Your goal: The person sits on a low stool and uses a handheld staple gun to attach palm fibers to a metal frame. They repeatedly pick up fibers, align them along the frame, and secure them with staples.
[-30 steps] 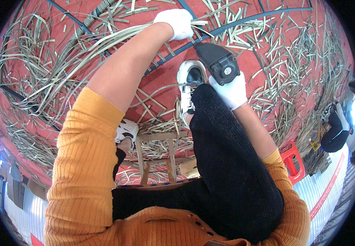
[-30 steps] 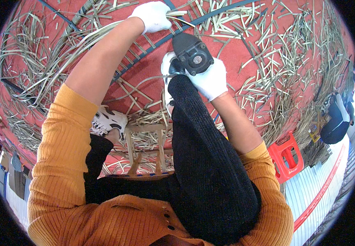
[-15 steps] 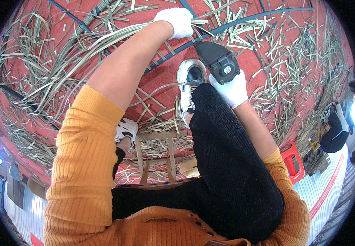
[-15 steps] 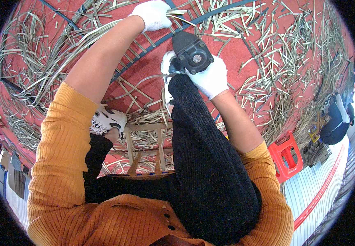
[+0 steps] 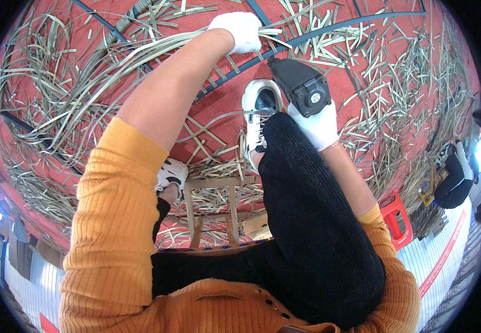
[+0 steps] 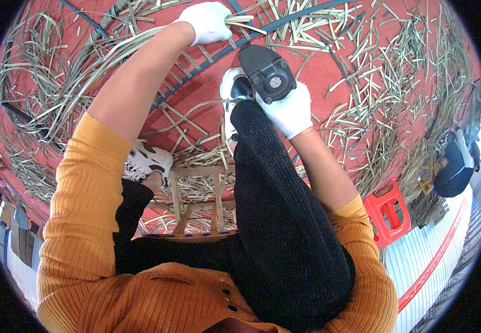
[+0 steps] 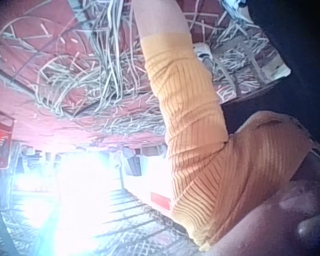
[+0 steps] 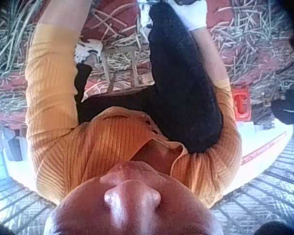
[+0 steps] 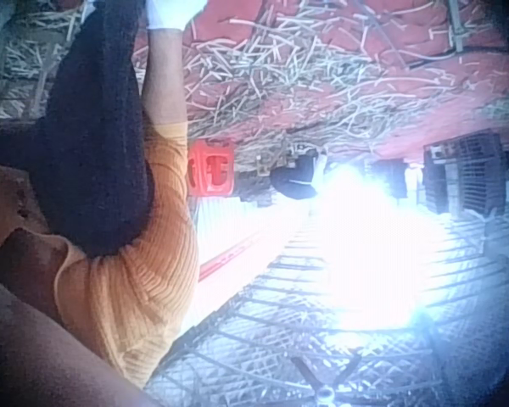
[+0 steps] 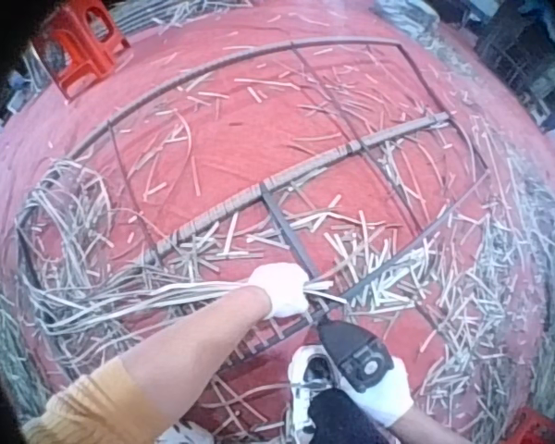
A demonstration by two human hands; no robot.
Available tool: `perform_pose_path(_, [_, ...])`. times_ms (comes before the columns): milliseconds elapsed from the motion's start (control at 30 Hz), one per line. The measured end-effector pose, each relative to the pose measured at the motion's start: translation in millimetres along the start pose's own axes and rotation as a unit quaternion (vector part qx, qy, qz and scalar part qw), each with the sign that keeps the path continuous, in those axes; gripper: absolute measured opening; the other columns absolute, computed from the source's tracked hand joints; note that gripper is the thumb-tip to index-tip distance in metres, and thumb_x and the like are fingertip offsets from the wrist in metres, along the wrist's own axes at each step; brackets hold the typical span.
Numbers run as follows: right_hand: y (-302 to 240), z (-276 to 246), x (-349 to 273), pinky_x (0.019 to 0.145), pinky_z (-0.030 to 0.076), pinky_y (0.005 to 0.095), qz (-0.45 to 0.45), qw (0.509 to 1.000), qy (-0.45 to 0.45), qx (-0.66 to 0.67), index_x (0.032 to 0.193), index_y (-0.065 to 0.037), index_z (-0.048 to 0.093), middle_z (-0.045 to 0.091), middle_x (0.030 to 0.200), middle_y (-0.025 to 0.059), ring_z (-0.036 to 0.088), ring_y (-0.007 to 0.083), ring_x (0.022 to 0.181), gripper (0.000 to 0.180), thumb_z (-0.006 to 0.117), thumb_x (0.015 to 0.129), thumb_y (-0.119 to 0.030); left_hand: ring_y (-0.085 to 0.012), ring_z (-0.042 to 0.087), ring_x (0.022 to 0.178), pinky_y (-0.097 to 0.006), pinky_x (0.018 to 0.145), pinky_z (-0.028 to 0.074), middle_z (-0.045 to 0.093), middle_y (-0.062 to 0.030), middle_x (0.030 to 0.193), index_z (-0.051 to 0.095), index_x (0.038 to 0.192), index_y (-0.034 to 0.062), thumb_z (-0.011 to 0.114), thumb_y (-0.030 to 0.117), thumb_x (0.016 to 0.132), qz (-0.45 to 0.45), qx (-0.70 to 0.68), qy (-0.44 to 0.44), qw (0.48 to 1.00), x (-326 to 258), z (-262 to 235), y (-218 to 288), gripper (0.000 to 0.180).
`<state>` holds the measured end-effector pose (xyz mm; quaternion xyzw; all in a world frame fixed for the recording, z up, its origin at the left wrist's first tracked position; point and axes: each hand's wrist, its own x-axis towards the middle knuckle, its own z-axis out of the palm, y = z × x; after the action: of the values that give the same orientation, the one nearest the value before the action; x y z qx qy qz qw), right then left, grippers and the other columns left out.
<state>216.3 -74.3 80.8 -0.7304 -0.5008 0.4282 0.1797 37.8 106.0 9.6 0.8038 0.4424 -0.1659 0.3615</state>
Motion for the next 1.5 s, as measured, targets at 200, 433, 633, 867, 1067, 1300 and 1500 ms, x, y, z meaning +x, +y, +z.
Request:
perform_pose_path(200, [0.4,0.2,-0.1,0.065,0.057,0.0334,0.006,1.0,-0.002,0.007,0.087,-0.003,0.074,0.074,0.078,0.0115,0.074,0.0223,0.074,0.024,0.082,0.073,-0.021,-0.0285,0.071,0.095,-0.039,0.086,0.057,0.073,-0.0155,0.106,0.075,0.11,0.0086,0.069,0.033,0.084,0.001,0.003,-0.002,1.0,1.2,1.8,-0.5,0.037])
perform_pose_path(433, [-1.0,0.7,-0.6,0.065,0.057,0.0337,-0.006,1.0,-0.008,0.018,0.087,-0.003,0.074,0.074,0.079,0.0116,0.074,0.0223,0.074,0.024,0.082,0.072,-0.021,-0.0294,0.071,0.094,-0.039,0.085,0.057,0.073,-0.0158,0.104,0.075,0.109,0.0085,0.068,0.034,0.084,0.003,0.001,0.0,1.0,1.5,3.4,-1.9,0.036])
perform_pose_path(633, [0.6,6.4,2.1,0.066,0.057,0.0338,-0.013,1.0,-0.014,0.021,0.087,-0.004,0.074,0.074,0.078,0.0118,0.074,0.0235,0.075,0.025,0.084,0.071,-0.021,-0.0295,0.071,0.094,-0.04,0.085,0.056,0.073,-0.016,0.103,0.076,0.107,0.0085,0.069,0.034,0.083,-0.003,0.0,-0.006,1.0,2.2,2.7,-2.7,0.036])
perform_pose_path(867, [-0.8,2.8,0.0,0.066,0.057,0.0342,-0.014,1.0,-0.005,-0.002,0.087,-0.004,0.074,0.074,0.078,0.0121,0.074,0.0248,0.075,0.026,0.084,0.071,-0.022,-0.0294,0.071,0.094,-0.04,0.086,0.056,0.073,-0.0161,0.103,0.076,0.106,0.0075,0.069,0.035,0.083,-0.004,-0.003,0.0,1.0,2.5,4.8,-3.4,0.037])
perform_pose_path(1067, [-1.4,0.6,-0.3,0.066,0.057,0.0337,-0.004,1.0,0.003,0.011,0.088,-0.004,0.073,0.074,0.079,0.0121,0.074,0.024,0.076,0.026,0.082,0.073,-0.022,-0.029,0.071,0.092,-0.039,0.084,0.056,0.073,-0.0165,0.102,0.076,0.105,0.007,0.069,0.035,0.082,0.006,-0.018,0.009,1.0,5.8,3.8,-2.6,0.037])
perform_pose_path(1300, [0.3,-1.3,-0.3,0.066,0.057,0.0336,-0.006,1.0,0.006,0.015,0.089,-0.004,0.073,0.074,0.08,0.0121,0.074,0.0233,0.075,0.024,0.081,0.075,-0.021,-0.0286,0.072,0.088,-0.038,0.082,0.057,0.073,-0.0166,0.099,0.077,0.104,0.0066,0.067,0.034,0.082,0.003,-0.03,0.009,0.999,5.1,2.7,-0.6,0.037])
perform_pose_path(1500, [2.2,0.6,2.8,0.066,0.057,0.0341,-0.016,1.0,-0.005,0.0,0.088,-0.004,0.073,0.074,0.08,0.012,0.074,0.0238,0.075,0.024,0.081,0.074,-0.021,-0.0285,0.072,0.09,-0.038,0.083,0.056,0.073,-0.017,0.101,0.077,0.104,0.0064,0.068,0.036,0.081,0.01,-0.026,0.022,0.999,6.2,4.2,-0.9,0.038])
